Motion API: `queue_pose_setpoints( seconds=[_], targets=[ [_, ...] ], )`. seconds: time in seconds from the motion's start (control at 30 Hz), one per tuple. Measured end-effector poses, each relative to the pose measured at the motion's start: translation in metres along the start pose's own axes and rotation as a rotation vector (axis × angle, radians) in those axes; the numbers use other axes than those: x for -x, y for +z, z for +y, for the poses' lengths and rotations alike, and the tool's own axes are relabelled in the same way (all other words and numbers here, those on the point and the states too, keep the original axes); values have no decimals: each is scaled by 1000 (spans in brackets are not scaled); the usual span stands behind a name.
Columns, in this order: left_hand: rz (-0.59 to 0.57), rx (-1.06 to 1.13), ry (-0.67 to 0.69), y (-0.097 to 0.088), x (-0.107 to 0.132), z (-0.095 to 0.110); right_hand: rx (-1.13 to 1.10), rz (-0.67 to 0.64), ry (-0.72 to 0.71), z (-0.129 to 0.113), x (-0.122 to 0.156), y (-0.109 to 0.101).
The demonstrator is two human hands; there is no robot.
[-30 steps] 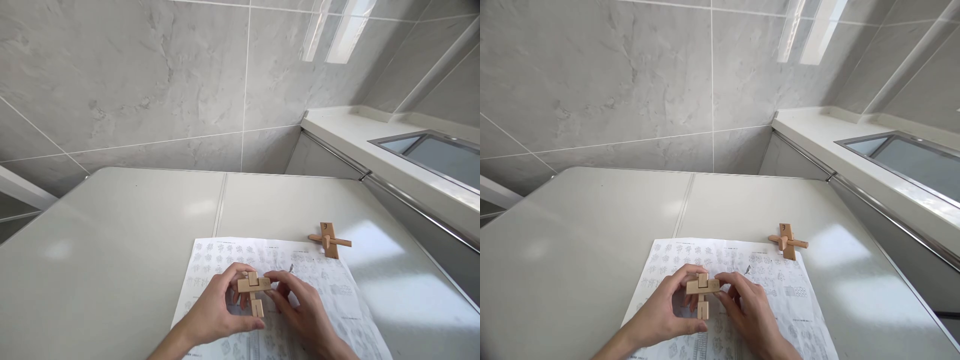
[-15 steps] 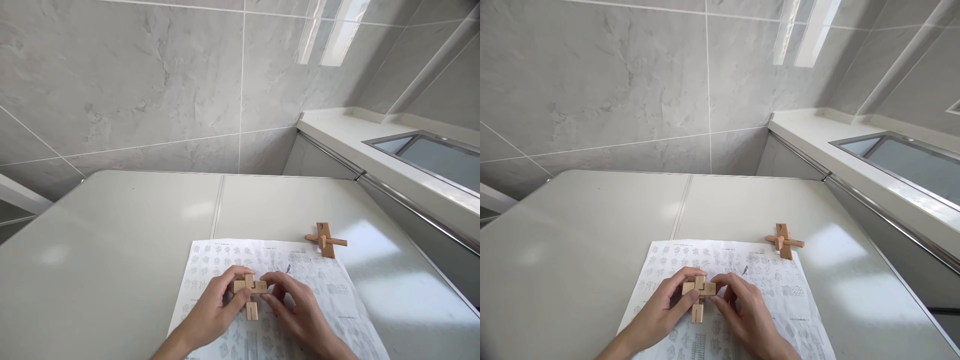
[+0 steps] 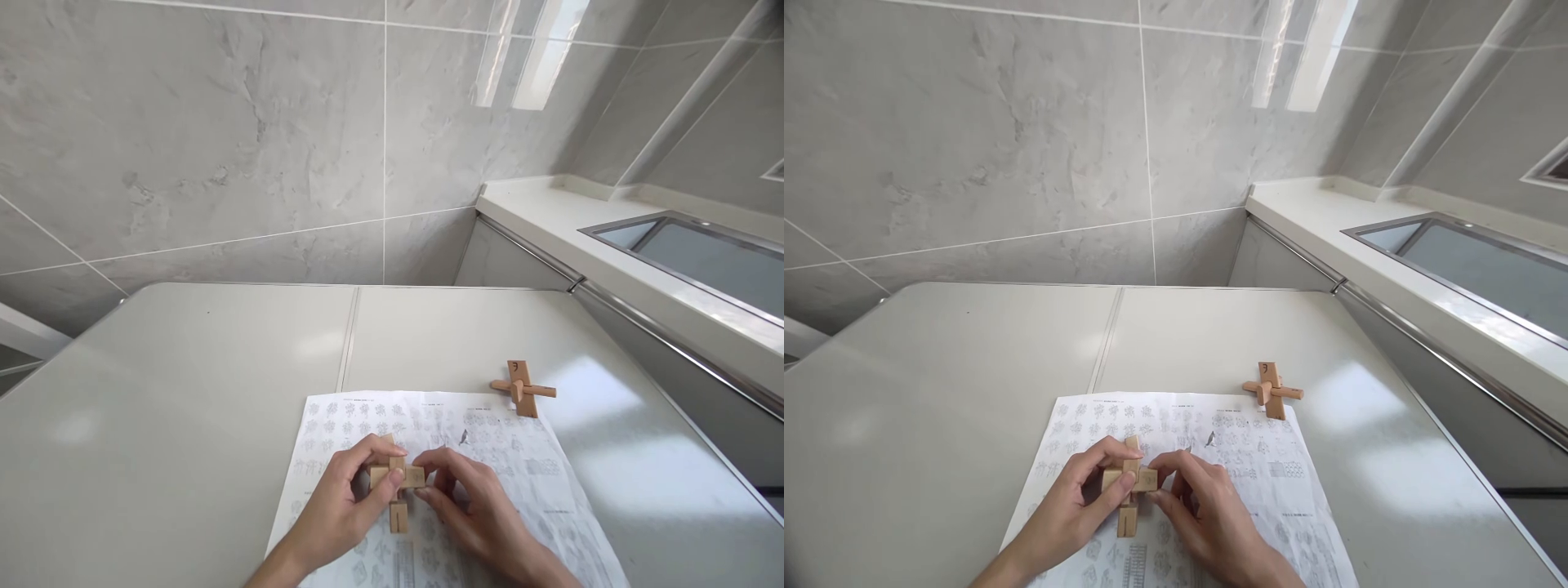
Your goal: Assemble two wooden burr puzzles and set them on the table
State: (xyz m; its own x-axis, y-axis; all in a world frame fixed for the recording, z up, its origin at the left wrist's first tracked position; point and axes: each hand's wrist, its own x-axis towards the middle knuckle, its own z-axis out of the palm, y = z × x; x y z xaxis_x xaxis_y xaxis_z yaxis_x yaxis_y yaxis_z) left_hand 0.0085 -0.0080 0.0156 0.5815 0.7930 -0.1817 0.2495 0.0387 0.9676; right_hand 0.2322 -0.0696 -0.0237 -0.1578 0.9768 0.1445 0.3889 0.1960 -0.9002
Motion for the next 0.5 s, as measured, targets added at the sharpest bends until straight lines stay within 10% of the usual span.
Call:
queue_pose_setpoints(
  seconds=[0.5],
  targets=[
    [-12,28,-82,0,0,-1,-154,93,84,-3,-5,-3]
  ],
)
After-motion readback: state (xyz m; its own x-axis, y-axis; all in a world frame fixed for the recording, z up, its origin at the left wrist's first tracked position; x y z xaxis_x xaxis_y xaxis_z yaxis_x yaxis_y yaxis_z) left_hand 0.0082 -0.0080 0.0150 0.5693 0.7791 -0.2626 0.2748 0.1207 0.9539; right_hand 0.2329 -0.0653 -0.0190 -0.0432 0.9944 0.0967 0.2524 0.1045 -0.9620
